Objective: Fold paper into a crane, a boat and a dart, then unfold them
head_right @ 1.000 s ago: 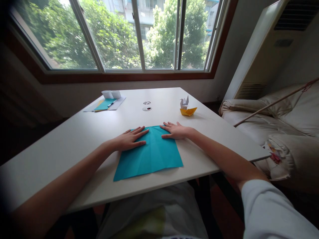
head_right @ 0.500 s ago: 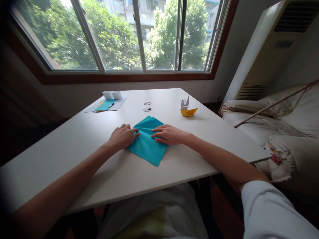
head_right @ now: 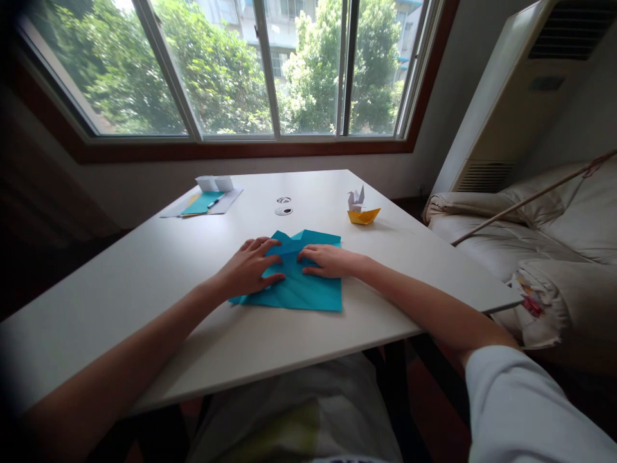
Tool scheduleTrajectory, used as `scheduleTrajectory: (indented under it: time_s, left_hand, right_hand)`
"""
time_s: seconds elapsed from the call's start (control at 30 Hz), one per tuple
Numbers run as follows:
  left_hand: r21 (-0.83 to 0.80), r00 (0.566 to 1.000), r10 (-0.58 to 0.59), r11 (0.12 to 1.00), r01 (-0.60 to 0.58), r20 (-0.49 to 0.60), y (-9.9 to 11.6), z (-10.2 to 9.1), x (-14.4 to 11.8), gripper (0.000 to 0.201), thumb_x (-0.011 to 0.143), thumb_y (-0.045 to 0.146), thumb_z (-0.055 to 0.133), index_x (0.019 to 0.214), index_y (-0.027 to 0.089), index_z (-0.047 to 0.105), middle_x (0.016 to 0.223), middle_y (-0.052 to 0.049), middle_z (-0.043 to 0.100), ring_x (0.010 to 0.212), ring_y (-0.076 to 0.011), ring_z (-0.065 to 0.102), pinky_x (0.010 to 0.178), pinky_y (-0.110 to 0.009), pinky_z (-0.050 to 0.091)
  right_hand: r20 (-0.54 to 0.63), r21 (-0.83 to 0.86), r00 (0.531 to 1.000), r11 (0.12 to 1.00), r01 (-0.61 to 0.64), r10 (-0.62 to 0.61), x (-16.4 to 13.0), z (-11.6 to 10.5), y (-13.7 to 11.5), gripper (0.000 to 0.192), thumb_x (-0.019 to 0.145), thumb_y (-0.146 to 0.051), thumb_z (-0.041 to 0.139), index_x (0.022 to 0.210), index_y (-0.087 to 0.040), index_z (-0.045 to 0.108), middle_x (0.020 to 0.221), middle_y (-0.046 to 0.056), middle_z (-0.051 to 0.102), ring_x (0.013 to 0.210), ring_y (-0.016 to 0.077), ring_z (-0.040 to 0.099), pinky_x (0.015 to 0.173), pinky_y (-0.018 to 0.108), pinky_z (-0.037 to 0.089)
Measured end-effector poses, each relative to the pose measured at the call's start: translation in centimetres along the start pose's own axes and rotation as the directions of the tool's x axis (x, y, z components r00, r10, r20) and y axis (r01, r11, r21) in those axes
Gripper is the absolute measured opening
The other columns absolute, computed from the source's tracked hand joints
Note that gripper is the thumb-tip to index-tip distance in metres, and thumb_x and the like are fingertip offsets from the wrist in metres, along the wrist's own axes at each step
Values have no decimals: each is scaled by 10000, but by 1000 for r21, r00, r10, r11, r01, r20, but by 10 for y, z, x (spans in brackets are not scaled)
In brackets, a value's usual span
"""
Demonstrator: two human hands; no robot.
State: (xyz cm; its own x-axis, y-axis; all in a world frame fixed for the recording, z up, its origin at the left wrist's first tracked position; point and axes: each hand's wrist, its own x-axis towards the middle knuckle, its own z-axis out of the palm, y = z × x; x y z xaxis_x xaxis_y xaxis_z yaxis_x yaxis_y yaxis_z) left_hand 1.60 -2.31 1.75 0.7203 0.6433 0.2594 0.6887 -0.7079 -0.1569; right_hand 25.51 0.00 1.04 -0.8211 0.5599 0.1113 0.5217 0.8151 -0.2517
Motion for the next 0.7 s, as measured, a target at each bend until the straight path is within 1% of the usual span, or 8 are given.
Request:
scheduleTrajectory:
  time_s: [0.1,0.17,0.23,0.27,0.33,0.43,0.57,0.7]
  left_hand:
    - [-59,996,84,995,-82,35,7,3,4,341,908,365,339,1081,232,601,1240,-86,511,1174,-249,402,958,-408,313]
    - [-111,995,80,991,-73,57,7,8,5,369,927,313,283,1150,226,565,1230,-82,533,1167,-233,422,968,-398,307]
    - [-160,994,15,987,3,112,4,16,5,417,934,352,245,1250,224,486,1290,-81,499,1204,-232,406,995,-414,283]
    - [-176,987,-36,982,64,157,2,19,5,456,932,398,226,1306,228,424,1346,-81,448,1243,-238,369,1011,-435,262]
    - [-195,952,-143,960,200,269,-5,25,4,549,912,501,178,1390,250,279,1459,-77,272,1322,-258,249,1032,-502,204]
    - [-199,897,-221,928,315,384,-15,29,2,610,885,567,113,1426,286,136,1502,-47,87,1365,-271,104,1030,-580,119]
    - [-147,841,-329,893,425,430,-31,30,-2,631,874,576,73,1431,281,96,1501,-57,42,1368,-288,50,1009,-626,81]
    - [-89,786,-433,850,519,441,-48,31,-8,634,870,568,60,1433,278,93,1503,-65,57,1363,-315,48,986,-655,91]
  right_hand:
    - [6,28,999,999,41,-42,0,3,3,387,887,-379,410,1227,-205,468,1221,93,528,1134,211,485,954,369,374]
    - [14,38,999,998,43,-43,-1,4,6,385,895,-366,398,1241,-210,460,1245,91,521,1174,213,457,979,387,350]
    - [32,50,999,998,31,-33,-1,6,8,390,901,-364,385,1258,-220,447,1284,87,499,1226,217,411,1001,406,324]
    - [46,60,999,998,21,-24,-1,7,10,396,905,-368,375,1270,-228,436,1315,80,475,1257,216,375,1015,412,306]
    - [77,83,997,997,-3,-4,-1,8,12,415,913,-385,350,1299,-245,406,1380,63,407,1310,212,295,1045,418,262]
    - [122,107,992,993,-41,27,-1,8,14,458,915,-436,312,1336,-264,362,1443,44,311,1348,217,210,1074,436,198]
    - [165,91,983,991,-95,80,-3,3,20,494,895,-494,316,1349,-302,346,1469,32,253,1356,240,183,1078,467,160]
    - [152,73,976,983,-169,156,-10,-7,31,500,873,-513,358,1321,-294,394,1456,47,281,1336,243,242,1062,431,220]
